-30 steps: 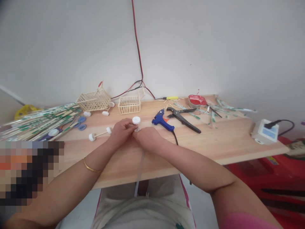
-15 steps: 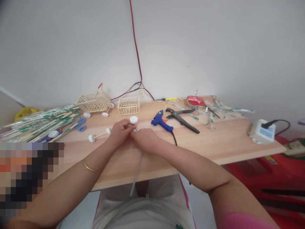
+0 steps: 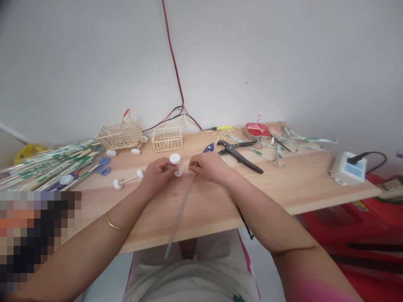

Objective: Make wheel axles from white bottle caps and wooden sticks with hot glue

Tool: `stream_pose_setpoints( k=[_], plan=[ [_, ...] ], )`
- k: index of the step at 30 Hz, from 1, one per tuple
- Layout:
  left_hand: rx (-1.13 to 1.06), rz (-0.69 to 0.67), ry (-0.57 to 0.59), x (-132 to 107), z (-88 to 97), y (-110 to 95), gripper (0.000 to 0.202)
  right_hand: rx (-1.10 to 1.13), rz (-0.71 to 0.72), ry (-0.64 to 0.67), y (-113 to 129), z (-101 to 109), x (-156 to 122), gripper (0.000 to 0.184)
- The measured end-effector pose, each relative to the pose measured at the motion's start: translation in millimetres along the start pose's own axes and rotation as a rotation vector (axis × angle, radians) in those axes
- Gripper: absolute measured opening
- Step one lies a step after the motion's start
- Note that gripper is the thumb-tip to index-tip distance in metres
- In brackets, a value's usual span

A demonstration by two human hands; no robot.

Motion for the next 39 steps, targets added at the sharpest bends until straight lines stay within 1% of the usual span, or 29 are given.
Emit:
stream_pose_setpoints(
  k=[3,7,10,15,19,24,27,39],
  plan=[
    [-0.001,0.003,0.005,-0.1,0.4,-0.9,0.008,0.09,-0.028,-0.13,2.8,-9.3,5.6,0.017],
    [-0.003,0.008,0.007,0.0,0.7,-1.2,0.01,0.217,0.033,-0.213,8.8,-17.9,10.2,0.016],
    [-0.017,0.01,0.009,0.0,0.7,-0.7,0.011,0.266,0.055,-0.253,7.8,-21.4,11.7,0.017],
    [-0.025,0.0,0.01,0.1,0.2,0.6,0.012,0.28,0.051,-0.257,4.1,-24.8,12.5,0.015],
    [-0.037,-0.01,0.012,0.3,-0.1,1.2,0.012,0.262,0.062,-0.299,5.2,-26.5,14.8,0.012],
    [-0.054,-0.029,0.012,0.2,0.1,1.2,0.008,0.319,0.08,-0.319,7.9,-29.4,20.0,0.017],
    [-0.045,-0.028,-0.004,0.5,0.3,1.9,0.006,0.348,0.067,-0.321,8.9,-30.8,22.1,0.018],
    [-0.003,-0.044,-0.017,1.2,-0.1,2.8,0.005,0.365,0.048,-0.335,7.3,-34.5,23.4,0.018]
  ],
)
Point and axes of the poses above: each hand's wrist, its own x-axis towards the middle knuckle, its own z-axis out of the back of the hand, y = z × x, the point moved 1 cm from there along x, towards the middle knuckle, and after that the axes turned 14 degrees about z, right-handed, at the moved point
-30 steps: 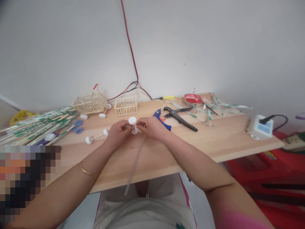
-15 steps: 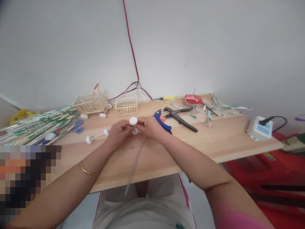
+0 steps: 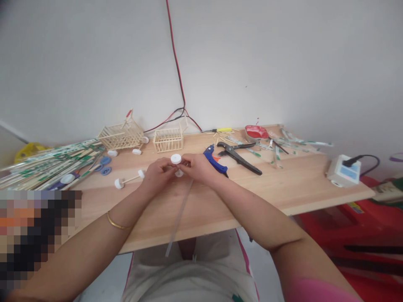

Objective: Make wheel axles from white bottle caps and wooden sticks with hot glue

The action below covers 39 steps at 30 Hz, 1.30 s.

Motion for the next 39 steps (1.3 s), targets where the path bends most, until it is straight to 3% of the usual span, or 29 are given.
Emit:
stream_pose_setpoints(
  k=[10,18,24,29,34,39],
  plan=[
    [0.032,-0.007,0.009,-1.1,0.6,-1.2,0.005,0.096,-0.105,-0.047,7.5,-2.5,3.6,0.023],
    [0.072,0.057,-0.033,-4.4,11.2,-3.4,0.008,0.077,-0.042,-0.038,0.9,-3.4,2.6,0.024],
    [0.035,0.074,-0.121,-7.5,16.3,-7.4,0.015,0.084,-0.048,-0.037,-0.1,-4.8,1.5,0.023],
    [0.061,0.062,-0.095,-11.9,18.2,-10.5,0.022,0.101,-0.046,-0.039,0.6,-5.1,1.2,0.023],
    [0.094,0.048,-0.143,-16.6,21.8,-13.9,0.04,0.13,-0.043,-0.037,2.9,-5.7,2.6,0.022],
    [0.067,0.037,-0.157,-15.2,20.9,-10.4,0.043,0.105,-0.041,-0.03,1.7,-6.7,3.1,0.019]
  ],
)
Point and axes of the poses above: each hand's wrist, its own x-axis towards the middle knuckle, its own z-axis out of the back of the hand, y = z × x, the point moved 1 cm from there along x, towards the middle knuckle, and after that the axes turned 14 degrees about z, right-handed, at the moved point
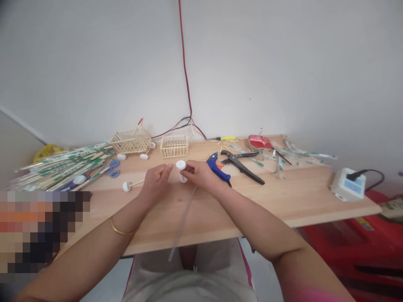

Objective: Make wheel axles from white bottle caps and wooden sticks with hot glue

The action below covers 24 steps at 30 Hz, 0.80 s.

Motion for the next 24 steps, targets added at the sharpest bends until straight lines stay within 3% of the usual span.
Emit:
stream_pose_setpoints(
  k=[12,19,24],
  plan=[
    [-0.126,0.04,-0.029,-1.0,-2.3,2.7,0.027,-0.1,0.02,0.026,-7.7,-2.3,-2.2,0.018],
    [-0.027,0.004,0.01,-2.8,0.2,0.8,0.043,-0.135,0.042,0.034,-7.4,0.0,-4.1,0.021],
    [-0.029,0.05,0.017,-3.3,-1.4,1.9,0.041,-0.132,0.031,0.041,-3.1,-0.9,-3.0,0.019]
  ],
)
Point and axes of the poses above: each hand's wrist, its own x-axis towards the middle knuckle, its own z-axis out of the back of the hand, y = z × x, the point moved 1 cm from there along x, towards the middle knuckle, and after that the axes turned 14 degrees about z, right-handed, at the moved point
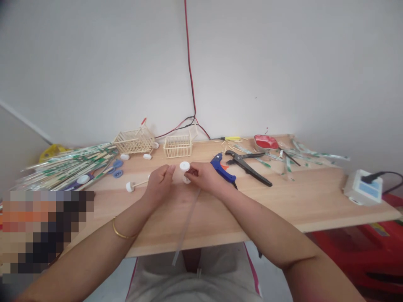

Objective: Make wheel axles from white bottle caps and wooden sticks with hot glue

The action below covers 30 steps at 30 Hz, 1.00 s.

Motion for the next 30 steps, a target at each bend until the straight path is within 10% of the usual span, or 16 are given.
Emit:
stream_pose_setpoints(
  k=[30],
  plan=[
    [-0.043,0.021,0.004,-1.4,-1.5,1.9,0.038,-0.018,0.024,0.015,-2.5,-1.2,0.2,0.02]
  ],
)
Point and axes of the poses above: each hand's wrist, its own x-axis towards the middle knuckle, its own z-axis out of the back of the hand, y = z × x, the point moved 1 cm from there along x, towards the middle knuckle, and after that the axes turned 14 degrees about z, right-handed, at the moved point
